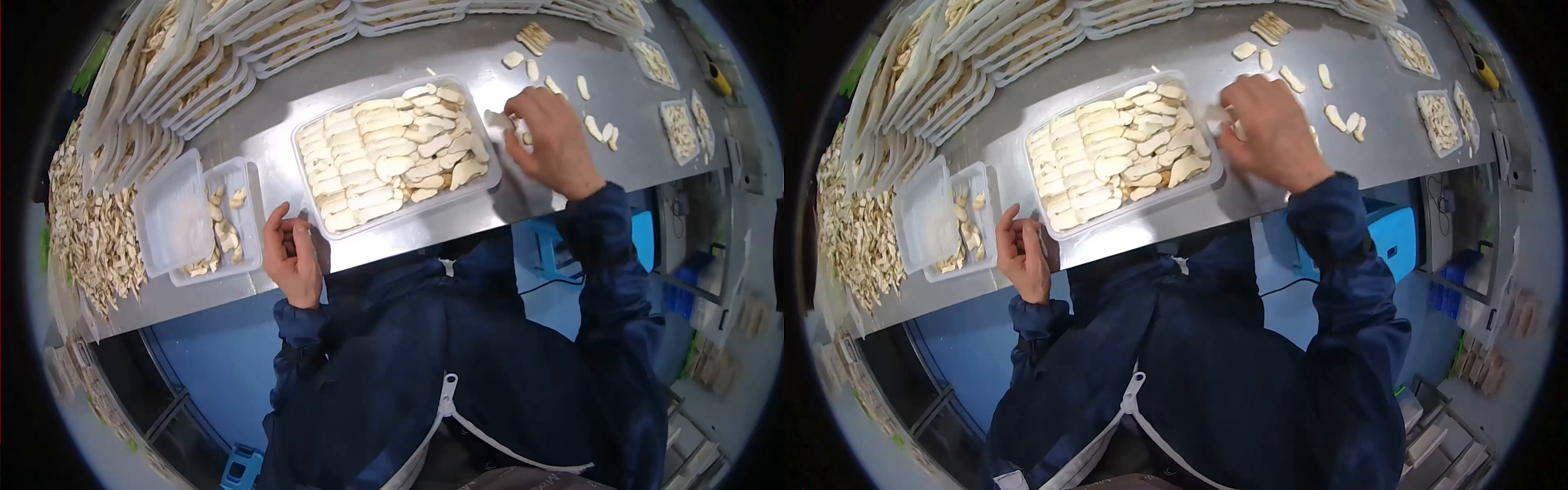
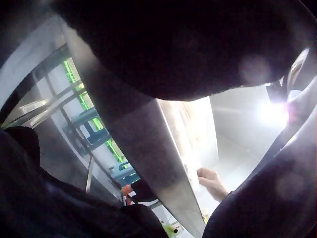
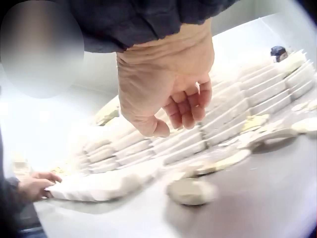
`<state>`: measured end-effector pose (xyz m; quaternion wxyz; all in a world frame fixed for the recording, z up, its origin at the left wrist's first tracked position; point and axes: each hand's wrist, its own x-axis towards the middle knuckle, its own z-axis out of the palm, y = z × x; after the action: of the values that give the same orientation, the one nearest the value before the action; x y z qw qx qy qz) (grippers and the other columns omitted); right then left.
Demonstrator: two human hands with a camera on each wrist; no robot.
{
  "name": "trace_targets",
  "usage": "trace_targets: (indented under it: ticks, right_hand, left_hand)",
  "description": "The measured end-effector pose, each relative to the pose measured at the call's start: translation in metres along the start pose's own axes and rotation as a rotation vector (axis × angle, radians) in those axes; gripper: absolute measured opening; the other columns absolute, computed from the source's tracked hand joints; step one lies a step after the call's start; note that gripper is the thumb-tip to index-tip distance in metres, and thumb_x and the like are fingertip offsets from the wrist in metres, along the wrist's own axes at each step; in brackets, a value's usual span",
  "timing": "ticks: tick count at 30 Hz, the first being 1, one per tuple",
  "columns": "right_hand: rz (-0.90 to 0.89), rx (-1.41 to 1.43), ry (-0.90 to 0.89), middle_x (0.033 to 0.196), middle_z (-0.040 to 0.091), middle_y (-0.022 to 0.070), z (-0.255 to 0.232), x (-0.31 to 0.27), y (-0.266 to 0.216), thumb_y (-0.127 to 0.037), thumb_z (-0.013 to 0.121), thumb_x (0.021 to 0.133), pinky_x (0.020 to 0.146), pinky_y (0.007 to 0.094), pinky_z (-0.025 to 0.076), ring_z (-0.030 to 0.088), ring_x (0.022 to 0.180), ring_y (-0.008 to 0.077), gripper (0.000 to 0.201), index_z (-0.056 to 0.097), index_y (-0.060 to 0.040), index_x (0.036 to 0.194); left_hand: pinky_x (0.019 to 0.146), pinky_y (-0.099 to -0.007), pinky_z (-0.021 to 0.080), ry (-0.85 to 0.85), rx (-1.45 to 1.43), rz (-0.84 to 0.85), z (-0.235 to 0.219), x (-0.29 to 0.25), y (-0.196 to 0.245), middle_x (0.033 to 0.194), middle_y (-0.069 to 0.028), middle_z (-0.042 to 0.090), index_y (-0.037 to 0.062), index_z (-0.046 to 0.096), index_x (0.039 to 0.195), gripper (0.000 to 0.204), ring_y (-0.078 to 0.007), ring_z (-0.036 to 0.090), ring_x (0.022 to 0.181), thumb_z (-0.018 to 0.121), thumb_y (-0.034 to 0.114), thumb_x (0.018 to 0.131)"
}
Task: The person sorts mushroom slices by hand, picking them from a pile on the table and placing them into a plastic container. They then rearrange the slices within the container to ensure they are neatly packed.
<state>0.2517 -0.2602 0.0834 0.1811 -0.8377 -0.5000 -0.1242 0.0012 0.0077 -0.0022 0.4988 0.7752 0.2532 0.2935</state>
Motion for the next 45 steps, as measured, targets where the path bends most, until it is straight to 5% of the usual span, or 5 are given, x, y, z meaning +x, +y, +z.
trace_targets:
  ticks: [7, 27, 35, 41, 45]
  right_hand:
    - [-0.192, 0.156, -0.077, 0.088, 0.055, 0.0116, 0.039, 0.012, -0.081, -0.009, 0.065, 0.071, 0.081, 0.0366, 0.043, 0.055, 0.089, 0.0269, 0.02, 0.055, -0.0018, 0.086]
    - [-0.19, 0.142, -0.141, 0.088, 0.056, 0.0091, 0.052, 0.023, -0.086, -0.011, 0.063, 0.074, 0.08, 0.0363, 0.042, 0.056, 0.09, 0.0244, 0.018, 0.058, -0.002, 0.089]
    - [0.168, -0.049, 0.27, 0.08, 0.059, 0.0101, -0.021, -0.013, -0.004, 0.0, 0.063, 0.076, 0.068, 0.0388, 0.045, 0.058, 0.076, 0.0308, 0.012, 0.061, -0.0043, 0.088]
    - [0.589, -0.154, -0.06, 0.081, 0.06, 0.0145, -0.042, -0.101, 0.048, -0.008, 0.061, 0.078, 0.068, 0.0441, 0.047, 0.06, 0.076, 0.0348, 0.008, 0.062, -0.0018, 0.083]
    - [0.684, -0.042, 0.097, 0.087, 0.061, 0.0152, -0.028, -0.111, 0.046, -0.01, 0.062, 0.078, 0.072, 0.0434, 0.049, 0.061, 0.079, 0.0343, 0.013, 0.064, -0.0022, 0.087]
  left_hand:
    - [0.058, -0.0172, 0.038, 0.008, -0.046, -0.021, -0.001, 0.0, 0.0, 0.084, -0.0007, 0.059, -0.0022, 0.055, 0.124, 0.03, -0.0026, 0.047, 0.066, 0.055, 0.005, 0.095]
    - [0.057, -0.0151, 0.035, 0.004, -0.004, 0.006, 0.0, 0.0, -0.004, 0.087, -0.0012, 0.061, -0.0009, 0.054, 0.127, 0.032, -0.0001, 0.044, 0.064, 0.054, 0.005, 0.096]
    - [0.055, -0.0164, 0.035, 0.01, -0.049, -0.027, -0.001, -0.001, 0.0, 0.086, -0.0018, 0.06, -0.0022, 0.054, 0.126, 0.032, -0.0012, 0.043, 0.061, 0.054, 0.004, 0.095]
    - [0.059, -0.0164, 0.035, -0.019, -0.049, -0.02, -0.001, -0.001, -0.002, 0.088, -0.0011, 0.058, 0.0005, 0.051, 0.13, 0.032, -0.0028, 0.045, 0.069, 0.05, 0.004, 0.098]
    - [0.059, -0.0169, 0.036, -0.016, -0.072, -0.042, 0.001, -0.001, -0.001, 0.087, -0.0011, 0.057, 0.0001, 0.05, 0.13, 0.032, -0.0035, 0.046, 0.069, 0.051, 0.006, 0.098]
